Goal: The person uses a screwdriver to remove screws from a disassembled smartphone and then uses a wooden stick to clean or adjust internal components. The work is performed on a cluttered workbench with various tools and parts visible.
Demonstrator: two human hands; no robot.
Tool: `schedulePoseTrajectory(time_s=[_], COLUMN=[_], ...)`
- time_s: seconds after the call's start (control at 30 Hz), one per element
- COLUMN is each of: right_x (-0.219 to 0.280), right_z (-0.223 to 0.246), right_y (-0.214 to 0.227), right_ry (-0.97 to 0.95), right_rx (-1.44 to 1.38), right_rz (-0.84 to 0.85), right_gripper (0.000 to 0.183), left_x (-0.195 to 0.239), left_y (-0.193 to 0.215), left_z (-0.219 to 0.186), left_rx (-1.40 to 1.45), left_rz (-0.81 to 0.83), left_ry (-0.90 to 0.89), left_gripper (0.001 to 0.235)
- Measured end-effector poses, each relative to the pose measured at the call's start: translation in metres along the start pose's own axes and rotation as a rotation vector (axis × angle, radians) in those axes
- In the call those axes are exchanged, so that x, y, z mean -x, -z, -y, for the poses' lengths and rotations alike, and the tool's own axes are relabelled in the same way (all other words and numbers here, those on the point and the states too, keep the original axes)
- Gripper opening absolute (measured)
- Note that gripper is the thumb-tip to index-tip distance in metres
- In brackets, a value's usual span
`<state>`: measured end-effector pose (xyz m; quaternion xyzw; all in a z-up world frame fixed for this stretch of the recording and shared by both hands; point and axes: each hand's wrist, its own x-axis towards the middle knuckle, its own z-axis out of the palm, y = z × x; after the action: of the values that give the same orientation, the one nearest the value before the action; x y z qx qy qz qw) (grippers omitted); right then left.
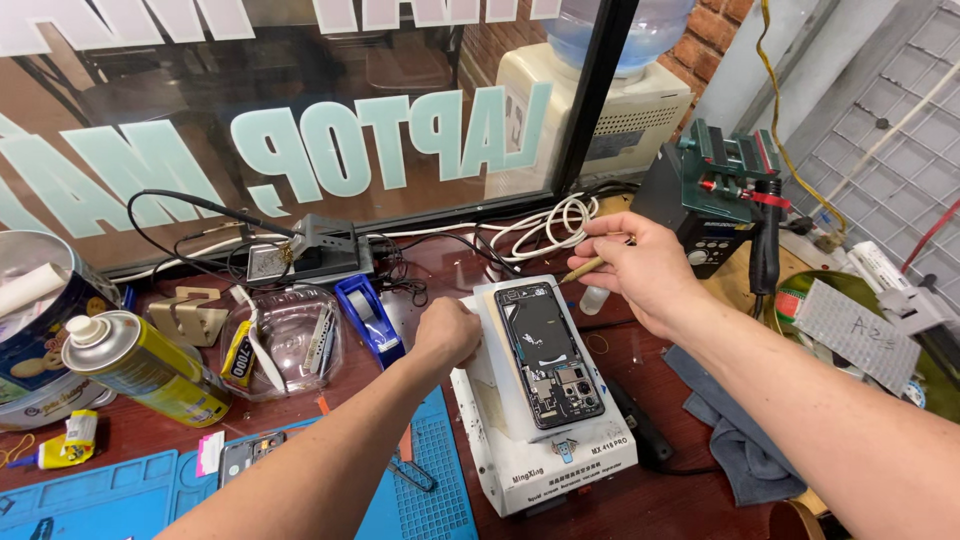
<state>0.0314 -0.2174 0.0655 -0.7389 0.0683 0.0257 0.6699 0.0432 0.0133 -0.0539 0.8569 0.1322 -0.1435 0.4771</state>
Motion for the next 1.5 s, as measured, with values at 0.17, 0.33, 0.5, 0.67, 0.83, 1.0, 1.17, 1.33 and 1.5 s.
schedulePoseTrajectory(time_s=[0.17, 0.33, 0.5, 0.67, 0.83, 1.0, 1.17, 1.33, 1.5], right_x=[-0.001, -0.009, -0.015, -0.022, -0.031, -0.036, -0.038, -0.035, -0.024], right_z=[-0.007, -0.001, 0.0, -0.007, -0.017, -0.025, -0.026, -0.016, 0.001], right_y=[0.009, 0.01, 0.013, 0.007, 0.008, 0.007, 0.006, 0.002, -0.005], right_ry=[-0.004, 0.036, 0.149, 0.14, 0.152, 0.137, 0.152, 0.271, 0.369], right_rx=[-0.017, 0.051, 0.242, 0.187, 0.127, 0.127, 0.156, 0.317, 0.593], right_rz=[-0.017, 0.023, 0.052, 0.083, 0.122, 0.132, 0.14, 0.173, 0.194], right_gripper=[0.028, 0.027, 0.024, 0.023, 0.023, 0.023, 0.022, 0.023, 0.023], left_x=[-0.022, -0.01, 0.03, 0.054, 0.051, 0.034, 0.03, 0.031, 0.032], left_y=[-0.002, 0.004, 0.005, 0.0, -0.012, -0.022, -0.026, -0.025, -0.027], left_z=[0.015, 0.017, -0.019, -0.066, -0.081, -0.079, -0.073, -0.074, -0.073], left_rx=[0.299, 0.443, 0.137, -0.076, -0.237, -0.298, -0.307, -0.316, -0.277], left_rz=[0.125, 0.085, -0.451, -0.283, -0.071, -0.103, -0.127, -0.103, -0.085], left_ry=[0.097, 0.1, -0.221, -0.446, -0.432, -0.342, -0.374, -0.361, -0.386], left_gripper=[0.021, 0.019, 0.019, 0.029, 0.051, 0.052, 0.051, 0.049, 0.046])
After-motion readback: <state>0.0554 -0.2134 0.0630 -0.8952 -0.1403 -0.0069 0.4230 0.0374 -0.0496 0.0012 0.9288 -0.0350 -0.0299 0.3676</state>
